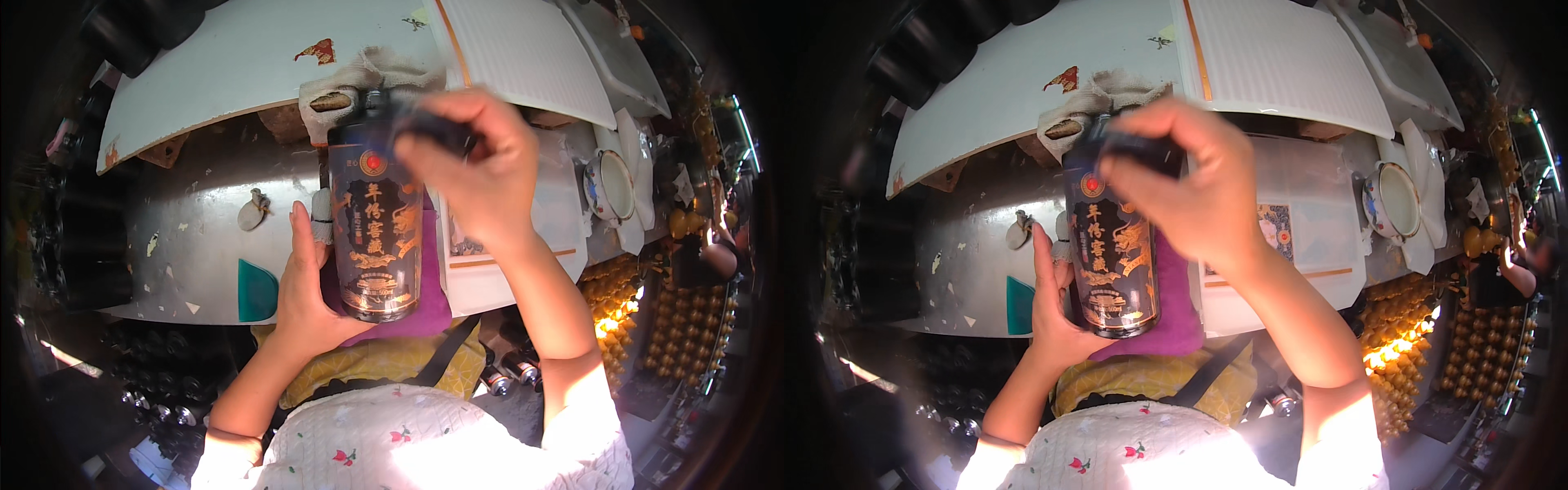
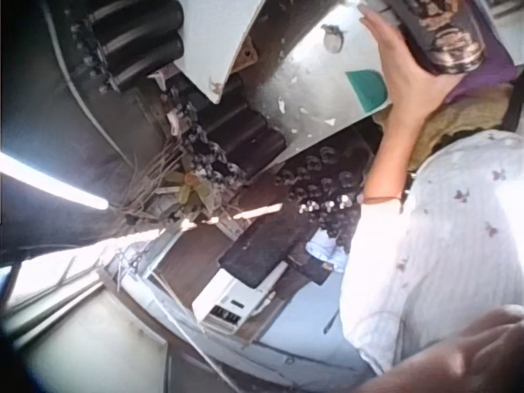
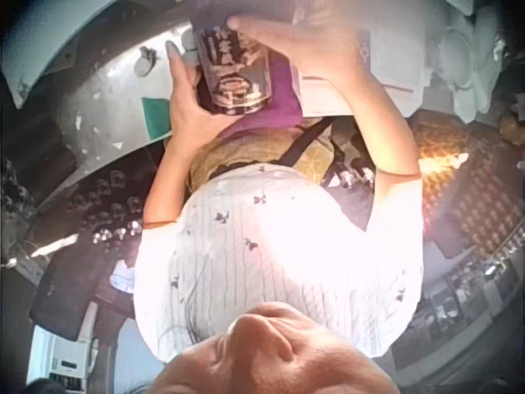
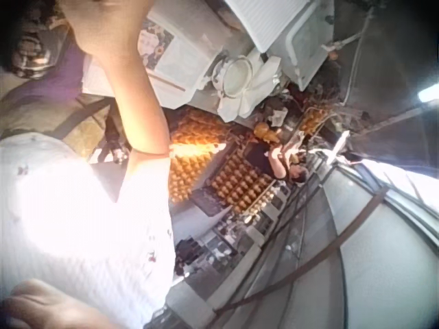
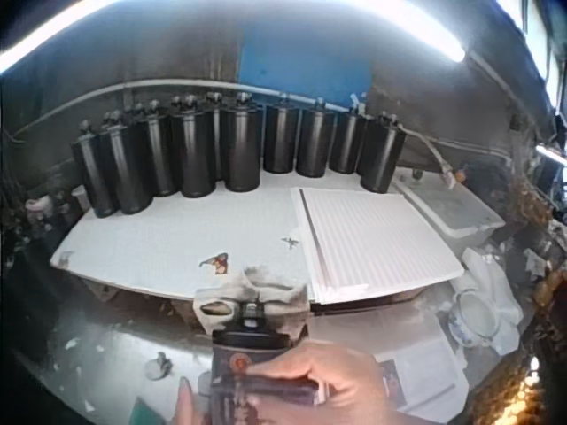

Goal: The person applies decorative paper labels and gold foil strips to cylindrical black containers. They smooth the labels with a blue plastic card and trim the edges with scissors. The finished containers are placed on a nearby rack.

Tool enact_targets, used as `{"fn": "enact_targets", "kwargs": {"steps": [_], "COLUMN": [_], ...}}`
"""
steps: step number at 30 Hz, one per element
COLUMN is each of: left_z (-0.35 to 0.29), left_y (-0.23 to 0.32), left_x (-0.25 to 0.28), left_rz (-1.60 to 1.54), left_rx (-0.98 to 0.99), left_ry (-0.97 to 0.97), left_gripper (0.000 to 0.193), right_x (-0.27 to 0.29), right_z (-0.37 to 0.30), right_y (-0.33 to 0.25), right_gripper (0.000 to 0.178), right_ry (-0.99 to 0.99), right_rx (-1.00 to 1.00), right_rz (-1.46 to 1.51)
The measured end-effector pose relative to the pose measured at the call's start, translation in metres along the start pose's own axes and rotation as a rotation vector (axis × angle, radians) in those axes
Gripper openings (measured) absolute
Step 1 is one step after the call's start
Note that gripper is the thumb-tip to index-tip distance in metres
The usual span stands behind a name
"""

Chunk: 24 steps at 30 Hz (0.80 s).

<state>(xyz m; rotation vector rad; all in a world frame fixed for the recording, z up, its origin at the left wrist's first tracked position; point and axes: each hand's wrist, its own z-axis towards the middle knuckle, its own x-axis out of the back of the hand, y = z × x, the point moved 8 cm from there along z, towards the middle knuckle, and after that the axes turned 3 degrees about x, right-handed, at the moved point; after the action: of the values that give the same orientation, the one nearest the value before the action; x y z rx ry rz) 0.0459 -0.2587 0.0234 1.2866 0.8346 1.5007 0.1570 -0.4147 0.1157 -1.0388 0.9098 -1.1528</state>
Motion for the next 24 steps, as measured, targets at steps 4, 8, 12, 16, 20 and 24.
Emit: {"fn": "enact_targets", "kwargs": {"steps": [4, 8, 12, 16, 20, 24], "left_z": [-0.009, -0.016, -0.016, -0.006, -0.002, -0.003], "left_y": [0.007, 0.012, 0.017, 0.006, 0.01, 0.018], "left_x": [0.011, 0.013, 0.009, 0.009, 0.008, 0.016], "left_rz": [0.2, 0.319, 0.23, 0.398, 0.377, 0.422], "left_rx": [-0.045, -0.091, -0.098, 0.044, -0.006, -0.047], "left_ry": [0.045, 0.095, 0.134, -0.007, -0.015, 0.062], "left_gripper": [0.144, 0.14, 0.135, 0.11, 0.095, 0.091], "right_x": [-0.03, -0.038, -0.019, -0.07, -0.03, -0.048], "right_z": [-0.074, -0.066, -0.014, -0.096, -0.006, -0.034], "right_y": [-0.029, -0.027, -0.037, -0.055, -0.038, -0.05], "right_gripper": [0.02, 0.023, 0.022, 0.016, 0.017, 0.015], "right_ry": [-0.37, -0.596, -0.174, -0.701, -0.282, -0.484], "right_rx": [0.828, 0.414, 0.65, 0.715, 0.355, 0.839], "right_rz": [-0.617, -0.523, -0.646, -0.663, -0.569, -0.864]}}
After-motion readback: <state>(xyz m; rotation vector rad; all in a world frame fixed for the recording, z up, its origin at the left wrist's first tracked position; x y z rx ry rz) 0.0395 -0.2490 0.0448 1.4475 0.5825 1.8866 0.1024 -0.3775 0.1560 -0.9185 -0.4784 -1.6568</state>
